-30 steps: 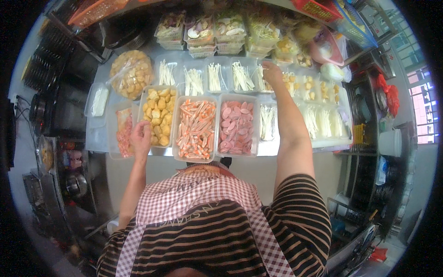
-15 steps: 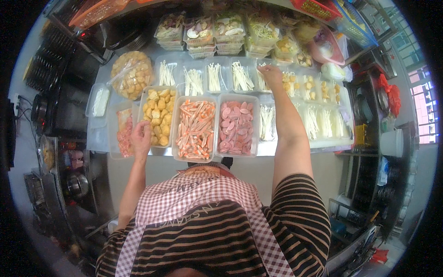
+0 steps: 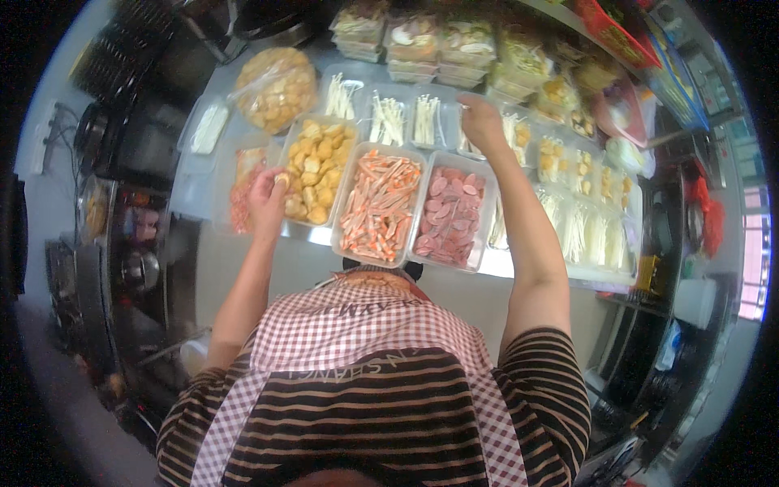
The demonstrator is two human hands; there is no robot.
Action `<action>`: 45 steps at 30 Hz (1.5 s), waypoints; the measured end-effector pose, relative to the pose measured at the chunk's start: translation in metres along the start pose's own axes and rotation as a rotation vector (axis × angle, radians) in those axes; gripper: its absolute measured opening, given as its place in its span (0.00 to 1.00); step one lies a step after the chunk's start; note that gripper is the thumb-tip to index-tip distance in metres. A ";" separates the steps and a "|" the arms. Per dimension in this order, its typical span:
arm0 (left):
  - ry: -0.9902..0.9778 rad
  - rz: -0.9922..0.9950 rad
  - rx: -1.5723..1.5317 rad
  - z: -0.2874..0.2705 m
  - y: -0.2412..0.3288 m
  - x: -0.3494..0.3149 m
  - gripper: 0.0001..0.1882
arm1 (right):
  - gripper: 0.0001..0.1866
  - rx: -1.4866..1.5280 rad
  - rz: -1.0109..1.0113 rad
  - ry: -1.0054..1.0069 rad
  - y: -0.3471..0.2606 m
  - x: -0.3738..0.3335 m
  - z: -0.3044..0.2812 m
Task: The person pulls apart bunches of mushrooms and distributes them into plastic containers, then adds tofu pieces, sliced sausage, and crab sticks from storage bins into each container.
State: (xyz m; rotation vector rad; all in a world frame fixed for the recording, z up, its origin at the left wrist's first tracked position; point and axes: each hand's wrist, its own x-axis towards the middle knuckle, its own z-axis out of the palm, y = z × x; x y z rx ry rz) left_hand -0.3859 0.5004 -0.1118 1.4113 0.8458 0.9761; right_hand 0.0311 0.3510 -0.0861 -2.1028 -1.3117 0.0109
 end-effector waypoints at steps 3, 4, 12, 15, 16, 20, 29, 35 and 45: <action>-0.018 0.003 -0.032 -0.002 -0.001 -0.002 0.12 | 0.14 0.328 -0.050 -0.226 -0.116 -0.009 0.023; -0.032 0.014 -0.027 -0.001 0.000 -0.002 0.12 | 0.14 0.401 -0.072 -0.358 -0.146 -0.011 0.037; -0.031 0.304 0.795 0.004 0.010 0.003 0.19 | 0.17 -0.036 -0.362 -0.402 -0.221 -0.031 0.156; -0.099 0.364 0.864 0.010 0.015 0.009 0.23 | 0.17 0.073 -0.296 -0.462 -0.216 -0.022 0.156; -0.101 0.387 0.887 0.012 0.014 0.014 0.22 | 0.17 0.120 -0.296 -0.449 -0.210 -0.021 0.153; -0.141 0.253 0.892 0.021 0.011 0.030 0.18 | 0.16 0.288 -0.239 -0.353 -0.198 -0.023 0.149; -0.212 -0.202 0.072 0.022 0.030 0.030 0.13 | 0.19 1.123 0.577 -0.728 -0.225 -0.025 0.107; -0.399 -0.099 -0.002 0.033 0.061 0.018 0.21 | 0.19 1.729 0.574 -0.758 -0.208 -0.041 0.091; -0.588 0.167 0.444 0.066 0.089 0.006 0.62 | 0.27 1.606 0.563 -0.614 -0.214 -0.068 0.082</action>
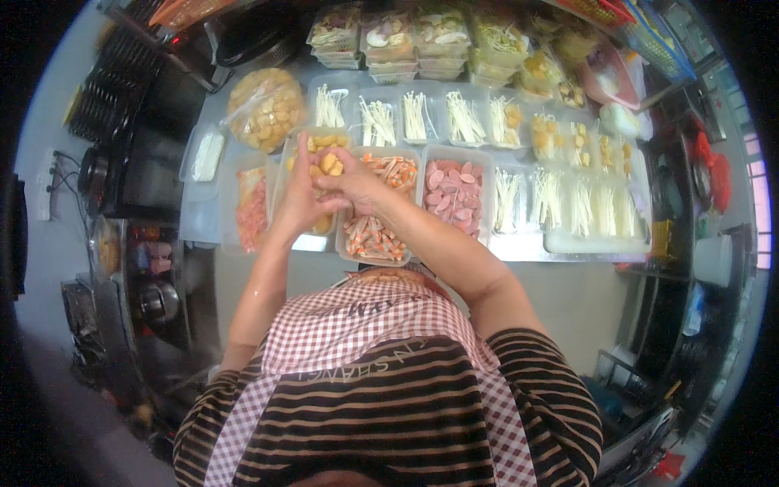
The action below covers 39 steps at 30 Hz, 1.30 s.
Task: The person pulls apart bunches of mushrooms and distributes them into plastic containers, then adds tofu pieces, sliced sausage, and crab sticks from storage bins into each container.
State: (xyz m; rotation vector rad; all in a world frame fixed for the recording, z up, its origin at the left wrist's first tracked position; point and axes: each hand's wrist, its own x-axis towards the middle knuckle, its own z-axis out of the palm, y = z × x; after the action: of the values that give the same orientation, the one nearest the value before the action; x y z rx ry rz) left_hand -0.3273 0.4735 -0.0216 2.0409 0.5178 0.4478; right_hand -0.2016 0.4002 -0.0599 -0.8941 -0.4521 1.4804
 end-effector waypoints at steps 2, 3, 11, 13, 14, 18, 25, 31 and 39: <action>-0.072 -0.028 -0.179 0.001 -0.007 0.000 0.63 | 0.27 -0.042 -0.063 0.004 0.002 -0.002 -0.002; -0.084 -0.045 -0.329 0.002 -0.012 0.000 0.62 | 0.27 -0.046 -0.106 0.021 0.001 -0.002 -0.003; -0.173 -0.178 -0.601 0.019 0.009 0.003 0.60 | 0.19 -0.554 -0.298 0.266 -0.022 -0.007 -0.019; -0.196 -0.183 -0.670 0.019 0.030 0.005 0.58 | 0.18 -0.411 -0.318 0.258 -0.038 0.001 -0.044; -0.173 -0.148 -0.673 0.019 0.029 0.006 0.56 | 0.17 -0.399 -0.368 0.348 -0.053 0.001 -0.058; 0.042 -0.105 -0.423 -0.004 -0.009 0.002 0.51 | 0.18 -0.669 -0.527 0.558 -0.120 -0.034 -0.136; 0.142 -0.359 0.179 -0.045 -0.083 -0.029 0.34 | 0.25 -1.715 -0.530 0.629 -0.113 -0.035 -0.160; 0.016 -0.183 0.492 -0.004 -0.076 -0.013 0.37 | 0.23 -2.027 -0.115 -0.027 -0.028 0.038 -0.012; -0.017 -0.250 0.365 -0.012 -0.082 0.000 0.34 | 0.20 -2.270 0.284 -0.282 -0.036 0.068 0.044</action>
State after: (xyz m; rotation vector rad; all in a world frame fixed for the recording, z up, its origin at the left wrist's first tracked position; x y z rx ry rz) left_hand -0.3483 0.5193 -0.0871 2.2825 0.8841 0.1946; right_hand -0.2051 0.4811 -0.0240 -2.4149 -2.4686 0.7140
